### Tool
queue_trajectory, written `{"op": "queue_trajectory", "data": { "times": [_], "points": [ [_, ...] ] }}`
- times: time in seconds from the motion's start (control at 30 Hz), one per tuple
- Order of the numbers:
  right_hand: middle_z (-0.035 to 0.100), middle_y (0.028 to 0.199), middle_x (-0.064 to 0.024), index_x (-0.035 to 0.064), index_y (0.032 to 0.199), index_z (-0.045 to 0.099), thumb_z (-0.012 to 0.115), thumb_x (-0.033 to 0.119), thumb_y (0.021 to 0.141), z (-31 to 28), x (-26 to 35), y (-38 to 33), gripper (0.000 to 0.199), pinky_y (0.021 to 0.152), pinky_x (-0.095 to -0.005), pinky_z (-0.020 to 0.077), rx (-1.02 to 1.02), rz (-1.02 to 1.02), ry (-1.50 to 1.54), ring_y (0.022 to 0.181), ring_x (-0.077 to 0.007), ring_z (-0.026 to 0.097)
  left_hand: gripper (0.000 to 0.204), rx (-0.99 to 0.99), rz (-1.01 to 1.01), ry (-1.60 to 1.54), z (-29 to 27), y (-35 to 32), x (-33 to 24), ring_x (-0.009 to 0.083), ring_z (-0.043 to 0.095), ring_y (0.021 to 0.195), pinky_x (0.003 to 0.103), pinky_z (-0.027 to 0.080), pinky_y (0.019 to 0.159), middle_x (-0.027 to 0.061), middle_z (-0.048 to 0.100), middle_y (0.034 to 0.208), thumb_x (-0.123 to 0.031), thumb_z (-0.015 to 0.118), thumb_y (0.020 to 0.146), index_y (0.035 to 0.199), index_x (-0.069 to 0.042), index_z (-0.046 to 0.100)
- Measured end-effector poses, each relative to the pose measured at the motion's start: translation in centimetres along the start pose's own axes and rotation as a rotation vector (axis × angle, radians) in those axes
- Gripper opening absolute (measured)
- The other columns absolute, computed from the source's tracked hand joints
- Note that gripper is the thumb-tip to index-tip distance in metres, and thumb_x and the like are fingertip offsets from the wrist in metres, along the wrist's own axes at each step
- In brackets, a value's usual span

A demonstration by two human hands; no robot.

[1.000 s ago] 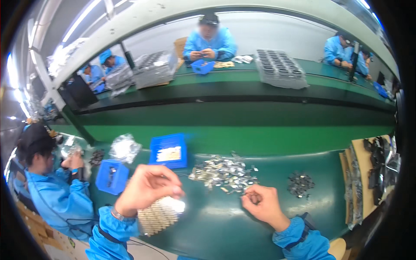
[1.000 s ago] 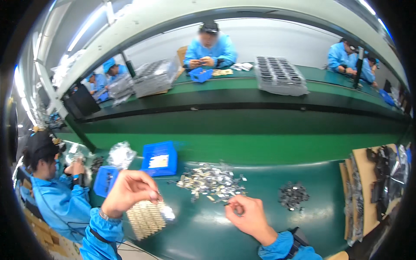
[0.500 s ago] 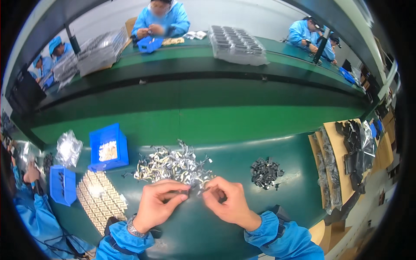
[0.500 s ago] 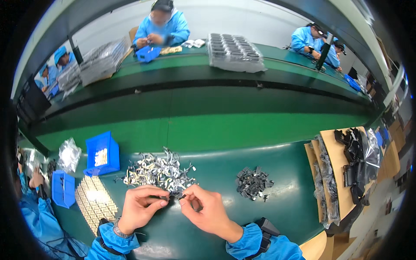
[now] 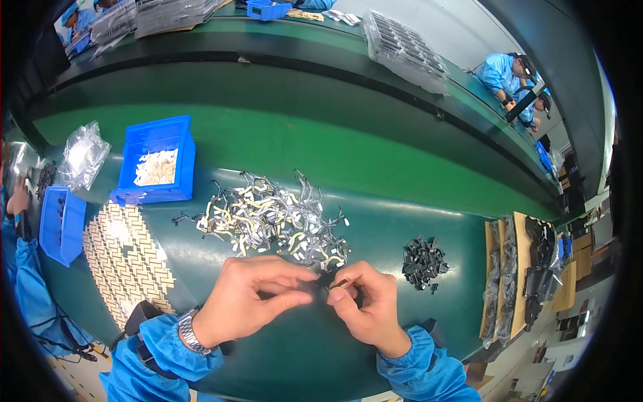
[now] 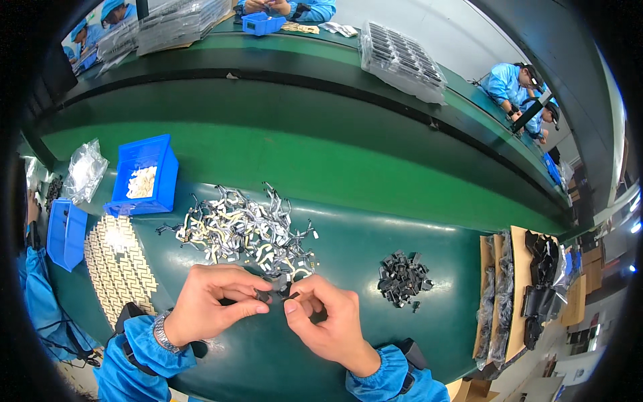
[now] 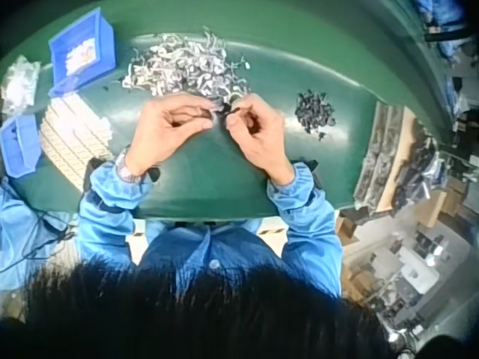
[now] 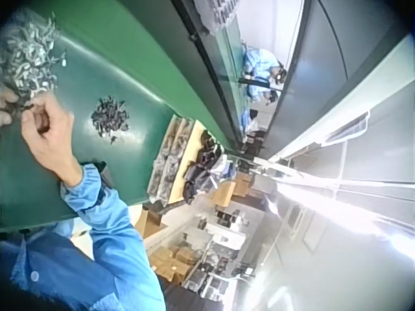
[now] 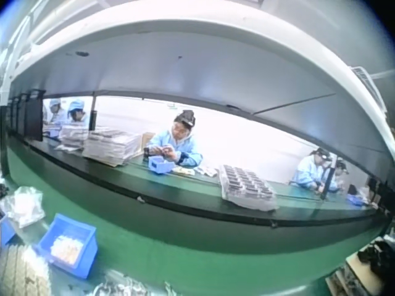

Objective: Sorting and assembling small metal components at a factory workbench in a manufacturing environment.

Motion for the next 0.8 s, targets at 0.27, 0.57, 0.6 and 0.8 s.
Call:
{"op": "queue_trajectory", "data": {
  "times": [0.27, 0.57, 0.6, 0.8],
  "points": [
    [0.061, 0.068, -0.0011, 0.0016, 0.095, 0.064, 0.074, 0.005, 0.087, 0.2, 0.8, 0.0, 0.013, 0.052, -0.0248, 0.0402, 0.057, 0.023, 0.005, 0.057, -0.0059, 0.048, 0.026, -0.032, -0.015, -0.045, 0.2, -0.3, 0.5, 0.0191, 0.074, 0.095, 0.030, 0.062, 0.087, 0.0142, 0.073, 0.104, 0.006, 0.079, 0.084, 0.109, 0.004, 0.074],
    [0.061, 0.067, -0.0014, 0.0032, 0.085, 0.062, 0.075, 0.005, 0.082, -0.1, 1.6, 0.3, 0.014, 0.051, -0.0268, 0.0398, 0.084, 0.038, -0.060, 0.055, -0.0091, 0.047, 0.021, -0.023, 0.009, 0.065, 0.3, -0.1, 0.1, 0.0189, 0.076, 0.087, 0.029, 0.062, 0.080, 0.0140, 0.076, 0.094, 0.001, 0.084, 0.081, 0.100, 0.005, 0.075],
    [0.060, 0.066, -0.0013, 0.0034, 0.084, 0.061, 0.075, 0.004, 0.081, 0.0, 1.5, 0.4, 0.014, 0.051, -0.0272, 0.0392, 0.090, 0.040, -0.058, 0.054, -0.0094, 0.047, 0.020, -0.015, 0.006, 0.078, 0.3, -0.1, 0.1, 0.0191, 0.076, 0.088, 0.029, 0.062, 0.080, 0.0145, 0.077, 0.095, 0.002, 0.084, 0.081, 0.099, 0.005, 0.075],
    [0.056, 0.062, 0.0008, 0.0049, 0.078, 0.059, 0.074, 0.004, 0.078, 0.0, 1.3, 0.4, 0.014, 0.049, -0.0272, 0.0360, 0.141, 0.062, -0.027, 0.052, -0.0086, 0.044, 0.020, 0.039, -0.034, 0.068, 0.4, -0.1, 0.2, 0.0203, 0.076, 0.090, 0.031, 0.062, 0.083, 0.0156, 0.077, 0.098, 0.005, 0.082, 0.081, 0.100, 0.006, 0.074]
  ]
}}
Point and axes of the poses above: each hand's wrist, its own y-axis towards the middle knuckle, its own z-axis out of the palm, x = y × z, the point moved 4 cm from there along y, towards the middle knuckle
